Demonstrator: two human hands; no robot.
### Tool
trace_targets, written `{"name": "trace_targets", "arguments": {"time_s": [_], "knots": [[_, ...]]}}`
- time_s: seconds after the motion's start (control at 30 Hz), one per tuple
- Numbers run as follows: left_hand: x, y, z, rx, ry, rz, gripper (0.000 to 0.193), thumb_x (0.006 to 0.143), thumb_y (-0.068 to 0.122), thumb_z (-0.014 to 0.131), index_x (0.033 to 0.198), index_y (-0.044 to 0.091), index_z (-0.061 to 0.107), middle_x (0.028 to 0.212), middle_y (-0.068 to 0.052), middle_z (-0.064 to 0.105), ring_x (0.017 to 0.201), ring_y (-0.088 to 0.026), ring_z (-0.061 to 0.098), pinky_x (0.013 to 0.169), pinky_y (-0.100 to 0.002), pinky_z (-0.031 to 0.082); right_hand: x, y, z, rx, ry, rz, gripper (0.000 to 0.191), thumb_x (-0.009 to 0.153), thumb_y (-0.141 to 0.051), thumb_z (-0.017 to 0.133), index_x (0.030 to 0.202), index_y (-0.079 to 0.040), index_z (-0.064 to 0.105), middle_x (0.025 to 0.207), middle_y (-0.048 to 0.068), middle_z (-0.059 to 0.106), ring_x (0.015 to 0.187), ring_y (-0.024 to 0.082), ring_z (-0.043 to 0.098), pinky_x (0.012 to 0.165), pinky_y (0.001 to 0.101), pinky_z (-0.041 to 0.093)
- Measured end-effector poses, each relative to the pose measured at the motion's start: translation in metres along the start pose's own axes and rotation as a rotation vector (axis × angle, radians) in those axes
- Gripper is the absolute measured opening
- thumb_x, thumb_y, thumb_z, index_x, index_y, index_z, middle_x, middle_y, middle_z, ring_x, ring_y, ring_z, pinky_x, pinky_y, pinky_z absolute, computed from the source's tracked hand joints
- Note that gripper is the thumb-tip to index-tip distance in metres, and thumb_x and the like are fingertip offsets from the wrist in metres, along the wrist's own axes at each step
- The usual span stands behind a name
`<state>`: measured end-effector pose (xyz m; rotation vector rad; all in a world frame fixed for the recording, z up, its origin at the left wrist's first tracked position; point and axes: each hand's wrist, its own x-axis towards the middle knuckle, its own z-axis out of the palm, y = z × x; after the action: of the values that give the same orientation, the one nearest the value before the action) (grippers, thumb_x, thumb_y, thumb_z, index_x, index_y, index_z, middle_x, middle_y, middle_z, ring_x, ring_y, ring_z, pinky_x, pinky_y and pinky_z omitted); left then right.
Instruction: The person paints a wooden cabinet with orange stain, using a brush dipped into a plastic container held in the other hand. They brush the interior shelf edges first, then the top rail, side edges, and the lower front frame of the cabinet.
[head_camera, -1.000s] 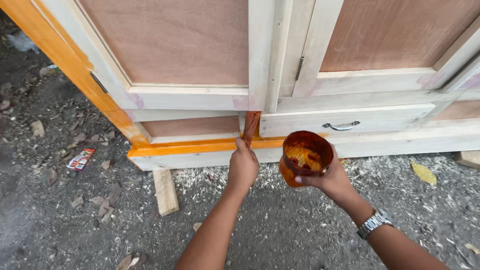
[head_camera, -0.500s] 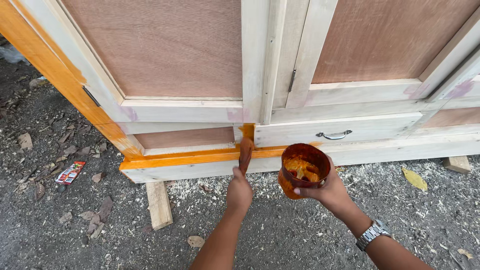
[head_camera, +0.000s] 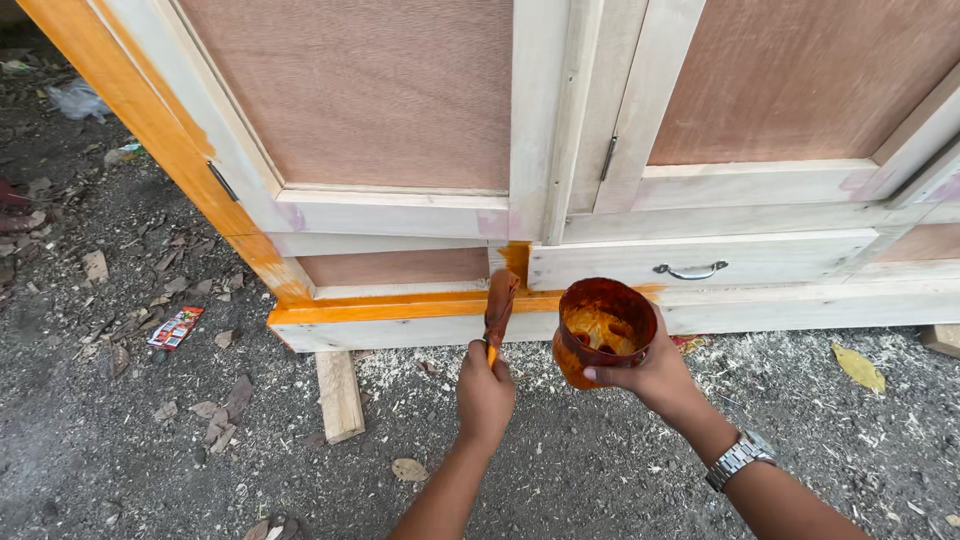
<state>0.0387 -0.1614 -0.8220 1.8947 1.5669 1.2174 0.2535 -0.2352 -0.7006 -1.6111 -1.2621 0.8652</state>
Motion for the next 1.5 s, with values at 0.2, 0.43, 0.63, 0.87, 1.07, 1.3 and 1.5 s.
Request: {"name": "trace_targets", "arguments": {"time_s": [0.2, 0.43, 0.63, 0.87, 1.07, 1.3, 1.5], "knots": [[0.010, 0.005, -0.019, 0.161, 0.014, -0.048, 0.026, 0.102, 0.021, 0.052, 0.120, 0.003, 0.055, 0.079, -0.022, 0.069, 0.066, -0.042, 0.070, 0.052, -0.051, 0.052, 0.000, -0.001, -0.001, -0.046, 0.016, 0.030, 0.110, 0.055, -0.019, 0.095, 0.146, -0.012, 0.034, 0.139, 0.008, 0.059, 0.135, 0.022, 0.055, 0.115, 0.0409, 0.044], [0.025, -0.005, -0.012, 0.217, -0.015, 0.105, 0.024, 0.105, 0.018, 0.048, 0.118, -0.002, 0.048, 0.090, -0.025, 0.068, 0.071, -0.040, 0.071, 0.057, -0.047, 0.058, 0.001, 0.003, -0.001, -0.027, 0.012, 0.016, 0.111, 0.055, -0.021, 0.095, 0.146, -0.011, 0.033, 0.139, 0.009, 0.059, 0.136, 0.023, 0.054, 0.116, 0.0419, 0.044], [0.028, -0.029, 0.019, 0.376, -0.220, -0.091, 0.017, 0.101, 0.009, 0.049, 0.114, -0.001, 0.044, 0.097, -0.026, 0.069, 0.081, -0.040, 0.072, 0.064, -0.047, 0.060, 0.002, 0.005, 0.001, -0.055, 0.006, 0.028, 0.111, 0.053, -0.020, 0.095, 0.145, -0.011, 0.034, 0.139, 0.008, 0.059, 0.135, 0.023, 0.055, 0.115, 0.0410, 0.044], [-0.007, -0.014, 0.005, 0.221, -0.299, -0.227, 0.021, 0.099, 0.013, 0.053, 0.111, -0.001, 0.043, 0.089, -0.027, 0.070, 0.081, -0.044, 0.072, 0.067, -0.051, 0.058, -0.002, 0.008, -0.002, 0.001, 0.011, 0.022, 0.109, 0.053, -0.018, 0.095, 0.144, -0.011, 0.037, 0.136, 0.008, 0.062, 0.133, 0.023, 0.057, 0.114, 0.0410, 0.045], [0.033, 0.016, -0.003, 0.247, -0.224, -0.118, 0.018, 0.104, 0.013, 0.049, 0.111, -0.002, 0.043, 0.091, -0.027, 0.069, 0.080, -0.045, 0.072, 0.065, -0.051, 0.059, 0.003, 0.010, -0.005, -0.034, 0.038, 0.001, 0.108, 0.054, -0.020, 0.096, 0.144, -0.010, 0.037, 0.137, 0.009, 0.061, 0.134, 0.024, 0.056, 0.114, 0.0418, 0.045], [0.011, 0.013, -0.008, 0.250, -0.433, -0.330, 0.029, 0.093, 0.002, 0.049, 0.120, -0.003, 0.043, 0.091, -0.028, 0.073, 0.083, -0.041, 0.074, 0.069, -0.051, 0.058, -0.003, 0.006, -0.005, -0.067, 0.017, 0.026, 0.112, 0.052, -0.021, 0.096, 0.146, -0.012, 0.035, 0.138, 0.008, 0.060, 0.136, 0.025, 0.054, 0.116, 0.0433, 0.043], [0.021, 0.028, -0.007, 0.217, -0.226, -0.188, 0.022, 0.105, 0.015, 0.047, 0.118, -0.003, 0.044, 0.084, -0.026, 0.072, 0.078, -0.043, 0.073, 0.065, -0.050, 0.058, -0.004, 0.005, -0.010, -0.028, 0.032, 0.004, 0.111, 0.053, -0.019, 0.095, 0.146, -0.012, 0.035, 0.138, 0.010, 0.060, 0.135, 0.025, 0.055, 0.114, 0.0430, 0.045]]}}
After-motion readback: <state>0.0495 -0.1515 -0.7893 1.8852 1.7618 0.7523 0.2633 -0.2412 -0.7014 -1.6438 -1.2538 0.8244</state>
